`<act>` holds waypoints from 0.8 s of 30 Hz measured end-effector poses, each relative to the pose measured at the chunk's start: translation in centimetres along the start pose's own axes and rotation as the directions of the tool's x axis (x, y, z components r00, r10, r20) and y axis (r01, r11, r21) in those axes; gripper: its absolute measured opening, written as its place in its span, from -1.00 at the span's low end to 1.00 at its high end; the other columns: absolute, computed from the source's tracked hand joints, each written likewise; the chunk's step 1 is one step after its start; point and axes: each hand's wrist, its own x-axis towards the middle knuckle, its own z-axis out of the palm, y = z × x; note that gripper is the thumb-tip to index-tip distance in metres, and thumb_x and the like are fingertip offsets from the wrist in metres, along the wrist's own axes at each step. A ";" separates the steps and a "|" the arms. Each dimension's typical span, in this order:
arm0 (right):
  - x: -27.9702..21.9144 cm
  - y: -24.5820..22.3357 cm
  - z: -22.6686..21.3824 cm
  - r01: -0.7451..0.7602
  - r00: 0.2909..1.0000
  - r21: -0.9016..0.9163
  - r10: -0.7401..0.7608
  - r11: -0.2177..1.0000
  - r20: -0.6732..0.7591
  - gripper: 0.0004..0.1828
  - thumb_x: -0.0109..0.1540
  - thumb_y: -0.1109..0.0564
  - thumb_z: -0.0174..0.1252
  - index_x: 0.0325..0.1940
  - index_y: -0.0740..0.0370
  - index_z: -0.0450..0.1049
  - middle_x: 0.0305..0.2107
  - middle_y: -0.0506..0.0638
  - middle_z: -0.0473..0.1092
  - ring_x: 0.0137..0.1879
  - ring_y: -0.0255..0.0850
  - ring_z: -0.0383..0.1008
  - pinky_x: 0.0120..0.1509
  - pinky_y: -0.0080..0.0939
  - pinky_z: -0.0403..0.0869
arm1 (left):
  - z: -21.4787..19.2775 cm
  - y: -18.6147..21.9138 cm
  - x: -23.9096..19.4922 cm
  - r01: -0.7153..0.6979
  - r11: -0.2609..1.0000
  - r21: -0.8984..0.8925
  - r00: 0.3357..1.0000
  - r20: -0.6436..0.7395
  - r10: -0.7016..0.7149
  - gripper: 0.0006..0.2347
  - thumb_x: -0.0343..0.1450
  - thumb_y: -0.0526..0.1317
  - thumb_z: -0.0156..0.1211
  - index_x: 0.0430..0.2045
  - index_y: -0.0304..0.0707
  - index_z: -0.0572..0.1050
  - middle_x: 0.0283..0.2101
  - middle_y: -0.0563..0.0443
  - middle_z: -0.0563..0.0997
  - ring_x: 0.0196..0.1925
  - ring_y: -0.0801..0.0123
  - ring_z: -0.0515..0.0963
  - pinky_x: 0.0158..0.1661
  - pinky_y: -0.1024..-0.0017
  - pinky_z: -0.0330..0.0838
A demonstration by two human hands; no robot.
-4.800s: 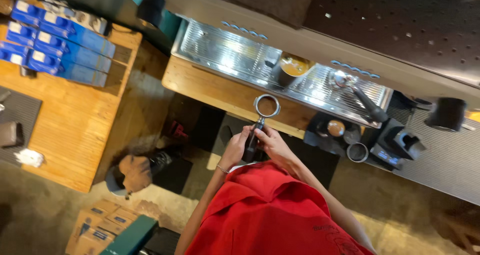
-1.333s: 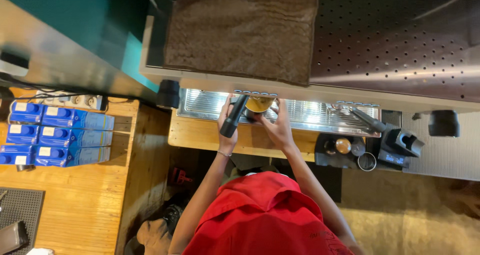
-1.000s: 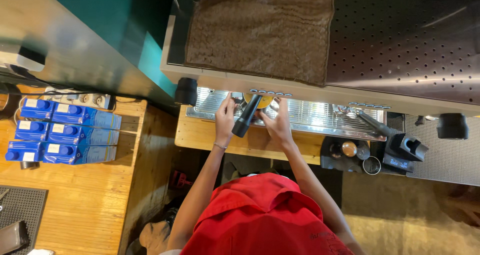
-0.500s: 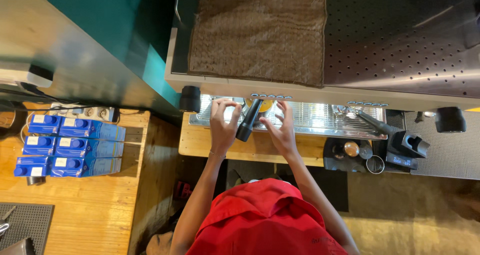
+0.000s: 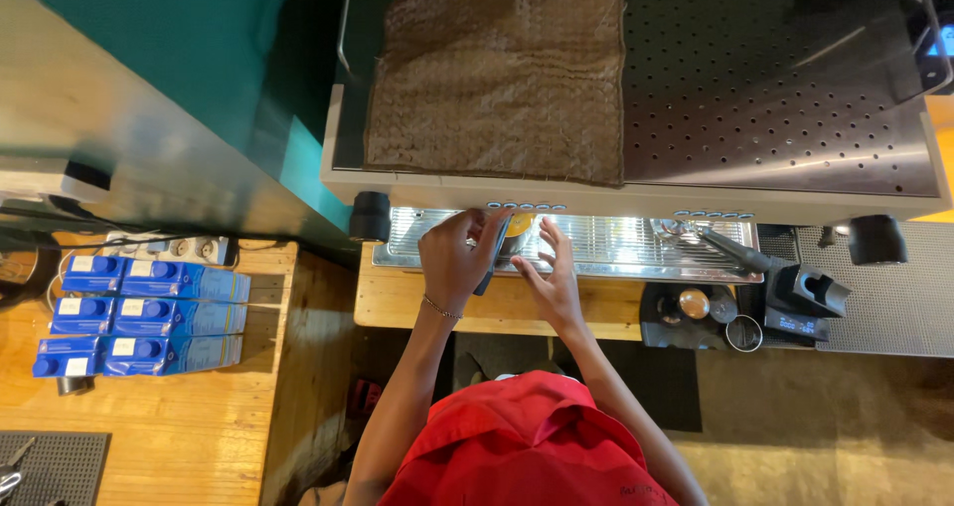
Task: The person prepares espresso by grinding coffee beans into a portafilter, tamping the grounds, and locking the portafilter into the espresso machine. They also clean the portafilter and use a spoon to level the coffee grounds before tamping.
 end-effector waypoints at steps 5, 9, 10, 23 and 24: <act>0.2 0.1 -0.4 -0.019 1.000 -0.010 0.019 1.000 -0.002 -0.19 0.12 0.05 0.27 0.35 0.17 0.03 0.14 0.18 0.14 0.30 0.17 0.14 0.21 0.12 0.32 | 0.5 0.4 0.1 0.051 0.999 0.011 0.999 -0.011 -0.051 -0.66 0.36 0.00 0.15 -0.81 -0.18 0.46 -0.80 0.06 0.48 -0.68 0.25 0.53 -0.57 0.41 0.39; 0.4 0.5 -0.4 -0.018 1.000 -0.002 0.018 1.000 0.011 -0.16 0.11 0.03 0.28 0.36 0.16 0.01 0.15 0.21 0.11 0.29 0.22 0.13 0.21 0.17 0.31 | 0.6 0.8 0.2 0.125 0.992 -0.012 0.992 -0.007 -0.125 -0.65 0.37 0.00 0.12 -0.83 -0.16 0.48 -0.80 0.08 0.48 -0.68 0.33 0.54 -0.53 0.46 0.40; 0.6 0.5 -0.2 -0.020 1.000 -0.002 0.020 1.000 0.015 -0.16 0.11 0.03 0.28 0.36 0.16 0.01 0.15 0.21 0.11 0.29 0.22 0.13 0.21 0.17 0.31 | 0.6 0.9 0.3 0.129 0.992 -0.010 0.992 -0.008 -0.129 -0.65 0.37 0.00 0.12 -0.83 -0.16 0.48 -0.80 0.08 0.48 -0.68 0.33 0.54 -0.53 0.46 0.40; 3.2 4.8 2.9 -0.035 0.999 -0.092 0.033 0.995 -0.018 -0.11 0.03 0.18 0.35 0.32 0.27 0.01 0.10 0.23 0.13 0.29 0.24 0.12 0.16 0.19 0.31 | -0.7 -2.2 -2.0 0.290 0.854 -0.432 0.955 0.074 -0.287 -0.80 0.40 -0.20 0.04 -0.63 -0.18 0.55 -0.60 0.01 0.58 -0.41 0.26 0.61 -0.27 0.33 0.45; 3.3 4.3 3.0 -0.030 0.999 -0.099 0.027 0.995 -0.028 -0.20 0.02 0.24 0.32 0.26 0.28 0.07 0.05 0.22 0.16 0.27 0.23 0.14 0.15 0.16 0.32 | -0.6 -3.1 -2.6 0.351 0.809 -0.472 0.933 0.102 -0.345 -0.77 0.44 -0.18 -0.03 -0.57 -0.19 0.56 -0.54 -0.02 0.60 -0.33 0.30 0.61 -0.21 0.34 0.45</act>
